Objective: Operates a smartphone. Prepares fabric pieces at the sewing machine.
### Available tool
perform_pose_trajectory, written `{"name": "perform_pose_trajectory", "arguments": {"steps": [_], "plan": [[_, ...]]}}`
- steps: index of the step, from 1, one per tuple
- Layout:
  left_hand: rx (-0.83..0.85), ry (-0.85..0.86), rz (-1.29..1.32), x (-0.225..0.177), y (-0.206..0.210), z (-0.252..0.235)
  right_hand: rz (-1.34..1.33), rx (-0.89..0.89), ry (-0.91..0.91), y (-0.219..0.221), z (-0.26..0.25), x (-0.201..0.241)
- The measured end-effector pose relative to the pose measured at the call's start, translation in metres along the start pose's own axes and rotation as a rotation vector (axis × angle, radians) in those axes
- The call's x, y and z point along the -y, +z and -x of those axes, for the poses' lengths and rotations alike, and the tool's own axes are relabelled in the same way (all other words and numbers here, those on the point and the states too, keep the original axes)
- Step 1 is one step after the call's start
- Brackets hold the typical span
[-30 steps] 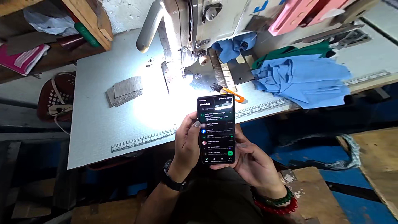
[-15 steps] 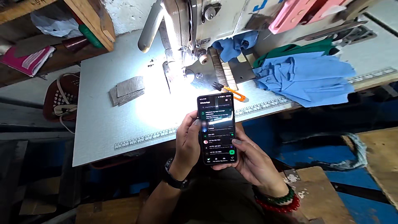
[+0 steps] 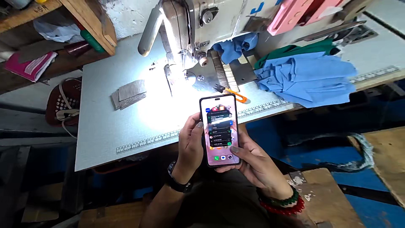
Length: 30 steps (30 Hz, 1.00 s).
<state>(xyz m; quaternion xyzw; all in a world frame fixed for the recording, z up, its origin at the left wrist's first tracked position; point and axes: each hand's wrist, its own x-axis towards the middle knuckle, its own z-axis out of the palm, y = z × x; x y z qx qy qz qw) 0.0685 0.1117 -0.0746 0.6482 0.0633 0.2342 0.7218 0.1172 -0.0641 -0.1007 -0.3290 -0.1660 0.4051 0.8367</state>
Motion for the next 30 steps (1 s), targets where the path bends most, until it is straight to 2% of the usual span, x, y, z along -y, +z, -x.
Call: {"name": "perform_pose_trajectory", "arguments": {"steps": [6, 11, 15, 19, 22, 24, 27, 30], "plan": [[-0.002, -0.023, 0.016, -0.002, 0.002, -0.001, -0.04, 0.003, 0.006, -0.002, 0.0, 0.002], [0.054, -0.002, 0.046, -0.013, 0.012, -0.01, 0.049, -0.092, -0.066, 0.001, -0.005, 0.016], [0.181, 0.13, 0.003, -0.049, 0.041, -0.047, 0.288, -0.08, -0.267, -0.002, -0.02, 0.074], [0.23, 0.495, -0.195, -0.1, 0.093, -0.111, 0.714, -0.255, -0.549, 0.002, -0.056, 0.169], [0.25, 0.645, -0.203, -0.128, 0.135, -0.165, 0.785, -0.285, -0.657, 0.005, -0.085, 0.24], [0.221, 0.702, -0.096, -0.127, 0.161, -0.204, 0.806, -0.273, -0.706, 0.006, -0.105, 0.272], [0.177, 0.607, -0.057, -0.115, 0.177, -0.235, 0.817, -0.286, -0.682, -0.002, -0.123, 0.288], [0.189, 0.468, -0.234, -0.107, 0.168, -0.224, 0.825, -0.311, -0.618, -0.019, -0.127, 0.288]]}}
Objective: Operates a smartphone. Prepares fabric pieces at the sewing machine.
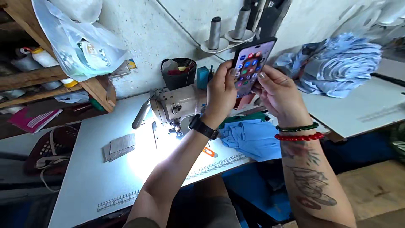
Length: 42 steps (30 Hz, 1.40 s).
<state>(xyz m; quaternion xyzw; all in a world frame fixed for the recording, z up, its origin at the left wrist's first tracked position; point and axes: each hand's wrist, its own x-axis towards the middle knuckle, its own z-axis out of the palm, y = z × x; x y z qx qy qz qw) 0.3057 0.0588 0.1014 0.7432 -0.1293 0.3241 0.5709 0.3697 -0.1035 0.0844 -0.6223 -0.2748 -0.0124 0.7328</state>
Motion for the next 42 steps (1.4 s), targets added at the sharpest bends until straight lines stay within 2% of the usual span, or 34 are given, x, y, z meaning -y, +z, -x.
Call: {"name": "perform_pose_trajectory", "arguments": {"steps": [2, 5, 7, 9, 10, 11, 13, 15, 17, 19, 22, 25, 29, 35, 37, 38, 40, 42], "plan": [[0.032, -0.063, -0.089, 0.003, 0.001, 0.012, 0.086, -0.013, 0.01, -0.01, 0.003, -0.007], [-0.012, -0.102, -0.193, 0.001, 0.002, 0.021, 0.189, -0.075, -0.048, -0.017, 0.003, -0.024], [-0.048, 0.012, -0.264, -0.001, -0.004, 0.026, 0.259, -0.133, -0.202, -0.021, 0.014, -0.04], [-0.032, 0.149, -0.265, -0.007, -0.02, 0.053, 0.312, -0.207, -0.371, -0.007, 0.044, -0.044], [0.007, 0.172, -0.222, -0.012, -0.032, 0.075, 0.331, -0.211, -0.432, 0.006, 0.064, -0.044], [0.078, 0.158, -0.181, -0.016, -0.047, 0.1, 0.34, -0.132, -0.456, 0.021, 0.085, -0.047], [0.276, 0.044, -0.144, -0.015, -0.086, 0.145, 0.46, 0.157, -0.368, 0.048, 0.119, -0.065], [0.35, -0.164, -0.254, -0.007, -0.138, 0.173, 0.656, 0.296, -0.251, 0.071, 0.137, -0.098], [0.278, -0.299, -0.588, 0.008, -0.197, 0.183, 0.803, 0.336, -0.18, 0.08, 0.146, -0.13], [0.232, -0.285, -0.946, 0.032, -0.258, 0.179, 0.87, 0.31, -0.173, 0.085, 0.147, -0.145], [0.357, -0.312, -1.203, 0.048, -0.319, 0.166, 0.907, 0.285, -0.14, 0.092, 0.142, -0.141], [0.6, -0.417, -1.269, 0.068, -0.329, 0.158, 0.928, 0.329, 0.017, 0.095, 0.134, -0.128], [0.75, -0.512, -1.355, 0.067, -0.319, 0.149, 0.906, 0.435, 0.236, 0.095, 0.125, -0.117], [0.844, -0.575, -1.445, 0.07, -0.315, 0.14, 0.919, 0.448, 0.268, 0.097, 0.127, -0.115], [0.788, -0.547, -1.333, 0.074, -0.329, 0.137, 0.883, 0.399, 0.246, 0.096, 0.13, -0.117], [0.694, -0.492, -1.24, 0.076, -0.343, 0.137, 0.847, 0.37, 0.244, 0.095, 0.132, -0.118], [0.424, -0.328, -1.109, 0.075, -0.371, 0.141, 0.725, 0.299, 0.26, 0.091, 0.136, -0.119], [0.154, -0.192, -0.983, 0.054, -0.378, 0.148, 0.531, 0.243, 0.283, 0.087, 0.141, -0.118]]}}
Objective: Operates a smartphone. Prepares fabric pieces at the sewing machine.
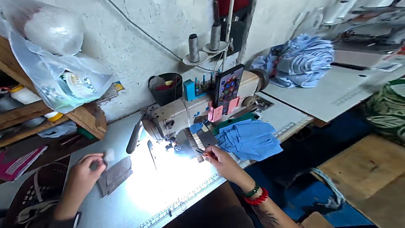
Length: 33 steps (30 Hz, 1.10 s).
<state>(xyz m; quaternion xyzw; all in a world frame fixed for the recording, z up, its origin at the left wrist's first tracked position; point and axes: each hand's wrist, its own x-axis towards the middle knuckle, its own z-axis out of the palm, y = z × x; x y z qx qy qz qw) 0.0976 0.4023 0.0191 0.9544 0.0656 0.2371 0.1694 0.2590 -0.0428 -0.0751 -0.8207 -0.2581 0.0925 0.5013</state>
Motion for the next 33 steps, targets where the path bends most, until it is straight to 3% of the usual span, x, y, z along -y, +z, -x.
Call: {"name": "perform_pose_trajectory", "arguments": {"steps": [3, 7, 10, 13, 17, 21, 24, 28, 33], "plan": [[-0.146, -0.139, 0.376, -0.06, 0.003, 0.024, -0.303, -0.005, -0.024, 0.009, 0.006, 0.005], [0.042, -0.503, 1.165, -0.135, 0.068, 0.051, -0.481, 0.009, -0.065, 0.043, 0.013, 0.028], [0.195, -0.845, 1.713, -0.169, 0.096, 0.069, -0.438, -0.138, -0.37, 0.075, 0.027, 0.028], [0.326, -0.935, 1.952, -0.179, 0.112, 0.071, -0.133, -0.187, -0.673, 0.071, 0.03, 0.017], [0.481, -0.936, 2.031, -0.188, 0.119, 0.076, 0.137, -0.136, -0.827, 0.053, 0.032, 0.01], [0.345, -0.939, 2.029, -0.198, 0.119, 0.075, 0.254, -0.059, -0.89, 0.047, 0.037, 0.025], [0.218, -0.92, 1.914, -0.206, 0.12, 0.08, 0.061, 0.06, -0.673, 0.058, 0.045, 0.037], [0.053, -0.723, 1.9, -0.209, 0.131, 0.095, -0.305, -0.03, -0.327, 0.075, 0.047, 0.046], [0.006, -0.548, 1.886, -0.207, 0.139, 0.105, -0.385, -0.09, -0.234, 0.084, 0.045, 0.05]]}}
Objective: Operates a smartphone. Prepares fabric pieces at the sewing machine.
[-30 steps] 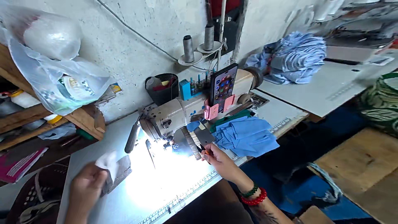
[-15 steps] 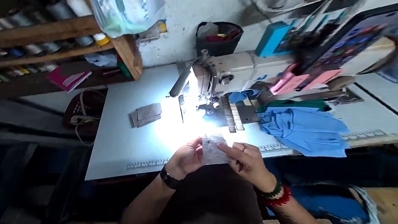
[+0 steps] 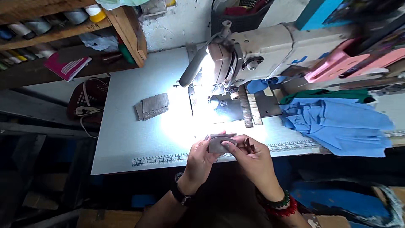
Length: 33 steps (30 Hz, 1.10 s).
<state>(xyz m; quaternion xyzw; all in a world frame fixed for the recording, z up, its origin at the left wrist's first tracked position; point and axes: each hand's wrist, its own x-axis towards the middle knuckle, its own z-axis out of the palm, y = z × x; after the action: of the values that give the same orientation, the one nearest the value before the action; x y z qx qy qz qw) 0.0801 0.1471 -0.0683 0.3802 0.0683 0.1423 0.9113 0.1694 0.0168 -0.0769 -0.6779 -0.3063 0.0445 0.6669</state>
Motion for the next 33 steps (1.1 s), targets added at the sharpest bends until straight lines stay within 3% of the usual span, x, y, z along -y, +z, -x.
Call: {"name": "perform_pose_trajectory", "arguments": {"steps": [3, 33], "plan": [[0.035, 0.031, 0.05, 0.003, -0.003, 0.001, -0.036, -0.004, 0.003, 0.002, -0.002, 0.001], [-0.168, 0.175, -0.041, 0.007, 0.007, 0.0, -0.251, -0.038, 0.084, 0.015, -0.006, 0.005]]}}
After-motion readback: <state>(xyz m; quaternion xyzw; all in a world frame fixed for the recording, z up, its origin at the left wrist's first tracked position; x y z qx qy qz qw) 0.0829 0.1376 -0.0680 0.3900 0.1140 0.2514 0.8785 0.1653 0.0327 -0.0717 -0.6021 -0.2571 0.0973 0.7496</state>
